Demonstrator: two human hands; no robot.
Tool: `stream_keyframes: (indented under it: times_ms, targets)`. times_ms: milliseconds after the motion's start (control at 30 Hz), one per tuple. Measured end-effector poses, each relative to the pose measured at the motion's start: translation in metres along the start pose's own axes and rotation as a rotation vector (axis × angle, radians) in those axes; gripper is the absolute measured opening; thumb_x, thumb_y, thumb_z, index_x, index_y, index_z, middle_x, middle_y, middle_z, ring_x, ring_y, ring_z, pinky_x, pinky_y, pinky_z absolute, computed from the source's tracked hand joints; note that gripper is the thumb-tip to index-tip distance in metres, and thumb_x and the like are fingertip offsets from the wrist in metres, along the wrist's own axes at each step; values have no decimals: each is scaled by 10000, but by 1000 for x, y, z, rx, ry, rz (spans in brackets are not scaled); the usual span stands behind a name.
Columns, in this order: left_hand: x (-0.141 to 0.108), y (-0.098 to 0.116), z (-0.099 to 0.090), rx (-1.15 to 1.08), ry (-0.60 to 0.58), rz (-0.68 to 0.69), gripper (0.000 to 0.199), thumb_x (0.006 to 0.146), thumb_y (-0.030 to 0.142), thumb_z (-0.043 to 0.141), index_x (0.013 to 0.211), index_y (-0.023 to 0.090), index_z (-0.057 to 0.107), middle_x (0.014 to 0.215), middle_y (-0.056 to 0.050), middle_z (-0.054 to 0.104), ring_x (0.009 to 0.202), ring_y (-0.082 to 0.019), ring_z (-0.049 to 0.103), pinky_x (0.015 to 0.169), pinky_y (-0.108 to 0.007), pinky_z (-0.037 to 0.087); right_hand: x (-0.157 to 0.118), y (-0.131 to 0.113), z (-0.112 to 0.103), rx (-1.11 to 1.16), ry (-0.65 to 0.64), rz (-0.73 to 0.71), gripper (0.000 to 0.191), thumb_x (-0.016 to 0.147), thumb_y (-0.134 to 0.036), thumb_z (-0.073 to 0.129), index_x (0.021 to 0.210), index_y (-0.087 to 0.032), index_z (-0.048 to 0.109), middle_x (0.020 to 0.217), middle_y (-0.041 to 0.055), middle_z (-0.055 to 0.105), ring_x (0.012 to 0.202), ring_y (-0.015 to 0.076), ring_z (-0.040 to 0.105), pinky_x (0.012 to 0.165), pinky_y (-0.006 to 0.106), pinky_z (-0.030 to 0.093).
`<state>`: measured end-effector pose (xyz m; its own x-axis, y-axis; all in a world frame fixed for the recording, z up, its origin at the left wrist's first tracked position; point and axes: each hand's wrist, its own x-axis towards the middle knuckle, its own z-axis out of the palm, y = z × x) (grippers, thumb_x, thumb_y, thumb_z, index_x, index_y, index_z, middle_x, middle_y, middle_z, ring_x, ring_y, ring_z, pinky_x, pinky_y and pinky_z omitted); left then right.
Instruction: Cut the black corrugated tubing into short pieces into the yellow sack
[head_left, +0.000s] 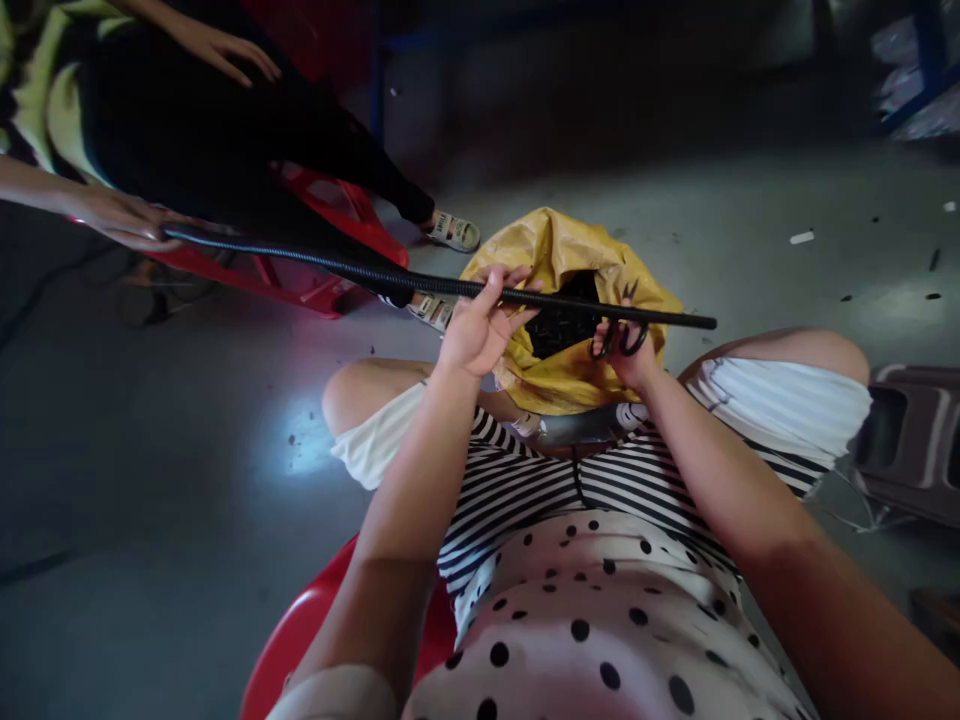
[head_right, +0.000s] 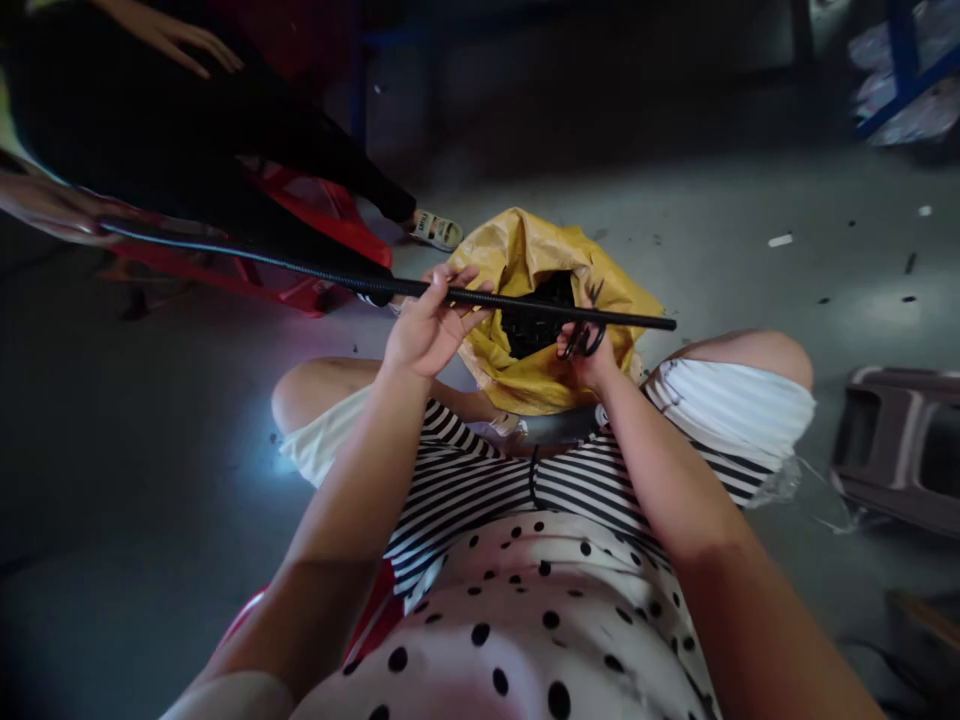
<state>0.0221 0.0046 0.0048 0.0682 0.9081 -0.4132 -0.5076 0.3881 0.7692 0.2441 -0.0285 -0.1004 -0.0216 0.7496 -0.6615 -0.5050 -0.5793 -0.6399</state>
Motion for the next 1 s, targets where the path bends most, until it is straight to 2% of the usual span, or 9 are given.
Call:
stream_keyframes:
  times_ms: [133, 333, 500, 600, 700, 733, 800, 900, 1000]
  targets:
    - [-11, -11, -30, -77, 157, 28, 134, 1068, 348, 571, 1100, 246, 652, 1272, -29, 752, 1404, -241, 609, 1174, -462, 535, -1, -28, 1, 265, 14, -42, 568, 928, -774, 567, 772, -229, 600, 649, 19, 656, 550, 149, 612, 509, 264, 549]
    - [-21, -6, -61, -146, 403, 32, 133, 1055, 229, 550, 935, 206, 603, 1081, -24, 783, 1260, -222, 700, 1188, -557, 499, 5, -46, -2, 370, 106, -221, 548, 910, -772, 578, 723, -260, 520, 603, -15, 588, 536, 159, 605, 501, 280, 548]
    - [-19, -2, -74, -115, 517, 50, 122, 1040, 218, 570, 925, 220, 609, 1001, 5, 783, 1194, -203, 716, 1134, -528, 552, 14, -46, -9, 95, 214, -394, 469, 896, -726, 608, 785, -276, 537, 620, -28, 551, 506, 157, 556, 450, 293, 491]
    - [-20, -11, -69, -53, 526, -41, 133, 1037, 327, 609, 949, 227, 623, 1003, -29, 767, 1202, -219, 708, 1079, -466, 595, 14, -41, -9, -181, 297, -456, 423, 869, -631, 673, 754, -268, 488, 557, -42, 495, 468, 140, 498, 423, 271, 423]
    - [-31, -34, -48, 129, 433, -277, 336, 977, 542, 665, 981, 209, 619, 979, -91, 718, 1099, -260, 739, 984, -462, 638, 11, -39, -5, -342, 341, -478, 396, 871, -561, 658, 713, -272, 438, 522, -33, 475, 452, 138, 469, 416, 278, 379]
    - [-36, -42, -39, 243, 367, -295, 383, 945, 577, 692, 1033, 209, 626, 994, -92, 705, 1069, -263, 740, 968, -470, 640, 8, -38, -3, -371, 343, -475, 382, 865, -538, 660, 705, -271, 439, 526, -26, 486, 455, 138, 471, 419, 280, 373]
    - [-43, -54, -18, 588, 242, -122, 450, 912, 564, 731, 1205, 237, 629, 1116, -101, 693, 1130, -275, 707, 998, -471, 614, 2, -38, 1, -433, 339, -462, 362, 835, -505, 687, 699, -265, 454, 540, -16, 505, 470, 141, 485, 430, 279, 363]
    - [-35, -56, 8, 1175, -12, 223, 625, 886, 532, 762, 1411, 250, 572, 1390, -169, 622, 1398, -376, 536, 1157, -541, 474, -8, -36, 7, -554, 288, -467, 346, 803, -509, 721, 728, -250, 504, 567, -13, 519, 516, 151, 511, 471, 278, 369]
    - [-10, -53, 21, 1453, -307, 338, 593, 932, 478, 712, 1439, 206, 570, 1437, -173, 616, 1453, -394, 478, 1227, -600, 342, -16, -34, 13, -709, 219, -502, 375, 801, -550, 731, 740, -237, 533, 623, -3, 535, 593, 160, 517, 544, 289, 384]
